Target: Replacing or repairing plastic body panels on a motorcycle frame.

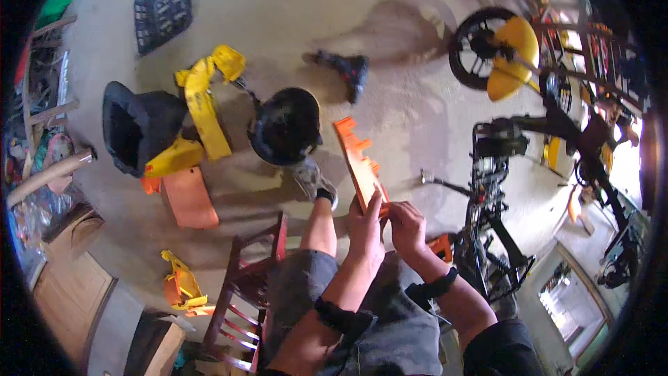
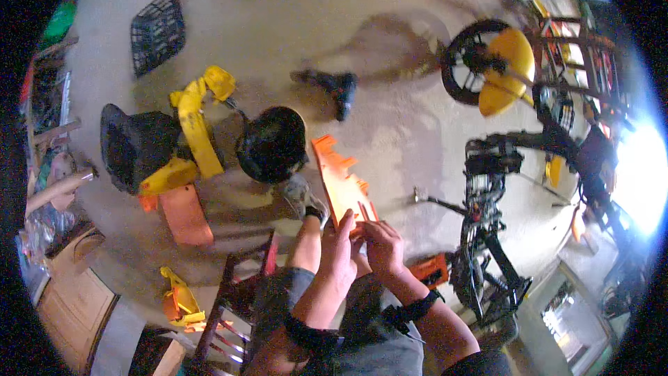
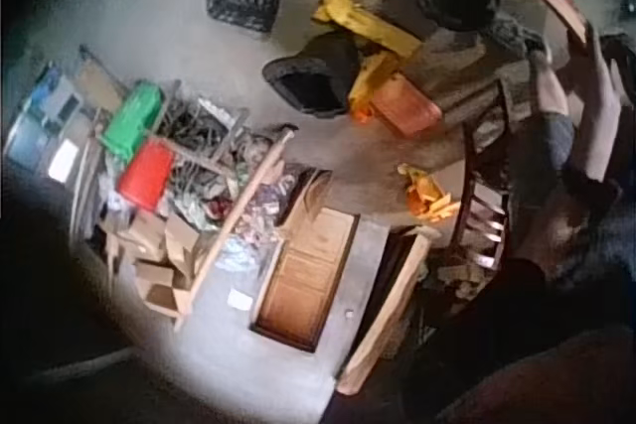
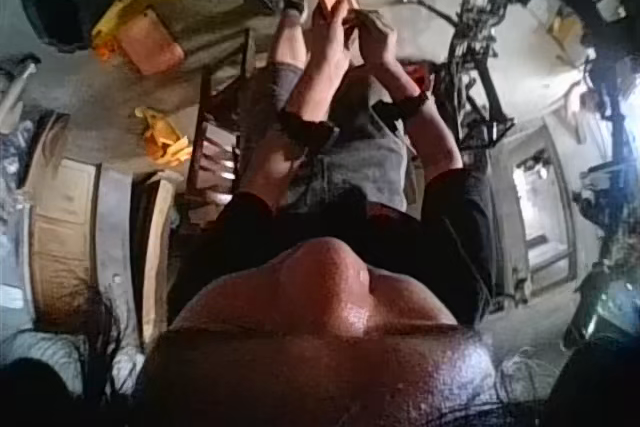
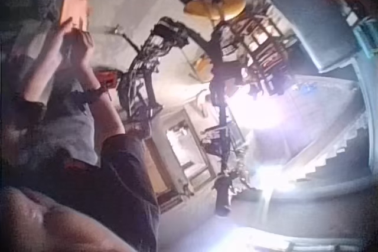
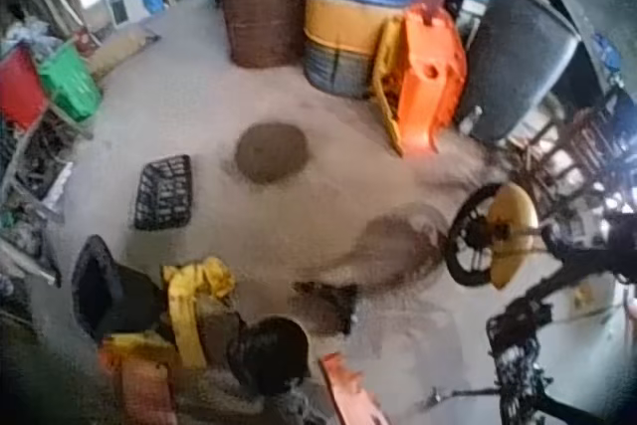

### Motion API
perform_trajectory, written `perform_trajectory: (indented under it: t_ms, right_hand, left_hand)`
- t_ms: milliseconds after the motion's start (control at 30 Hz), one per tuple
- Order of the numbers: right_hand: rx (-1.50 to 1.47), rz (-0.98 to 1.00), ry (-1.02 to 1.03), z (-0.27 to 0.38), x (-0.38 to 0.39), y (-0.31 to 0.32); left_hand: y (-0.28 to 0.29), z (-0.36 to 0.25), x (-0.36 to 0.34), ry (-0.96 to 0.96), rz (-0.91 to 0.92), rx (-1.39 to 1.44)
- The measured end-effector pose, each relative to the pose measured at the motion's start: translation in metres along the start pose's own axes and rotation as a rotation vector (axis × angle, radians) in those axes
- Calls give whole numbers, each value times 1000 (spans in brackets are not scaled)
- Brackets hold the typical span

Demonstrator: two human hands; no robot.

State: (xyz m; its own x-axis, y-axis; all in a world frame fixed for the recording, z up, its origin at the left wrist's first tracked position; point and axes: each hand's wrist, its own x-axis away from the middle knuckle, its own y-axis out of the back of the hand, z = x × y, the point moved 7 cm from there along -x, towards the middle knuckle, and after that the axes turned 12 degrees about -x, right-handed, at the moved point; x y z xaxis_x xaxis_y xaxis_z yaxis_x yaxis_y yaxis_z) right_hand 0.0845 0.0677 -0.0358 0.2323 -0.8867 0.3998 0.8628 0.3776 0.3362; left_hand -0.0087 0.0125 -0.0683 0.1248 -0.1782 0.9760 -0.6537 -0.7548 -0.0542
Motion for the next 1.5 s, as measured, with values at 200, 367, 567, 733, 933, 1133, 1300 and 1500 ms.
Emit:
perform_trajectory:
  t_ms: [200,367,567,733,933,1133,1300,1500]
  right_hand:
    - [182,-57,-6,-105,83,73]
    - [81,-263,-183,-149,125,78]
    - [-96,-274,-32,-193,197,71]
    - [-261,-42,-174,-251,263,94]
    - [-452,-385,-442,-282,334,194]
    - [-503,-673,-562,-292,411,237]
    - [-609,-727,-710,-249,474,188]
    - [-756,-536,-676,-129,517,141]
  left_hand:
    - [-35,150,-32,194,124,-268]
    - [-9,227,-58,285,194,-179]
    - [7,238,-88,139,377,-185]
    - [-31,257,-92,-4,222,-171]
    - [-98,296,-57,-21,353,-193]
    - [-134,281,-76,54,357,-516]
    - [-182,206,-119,13,340,-978]
    - [-265,208,-89,-118,401,-1010]
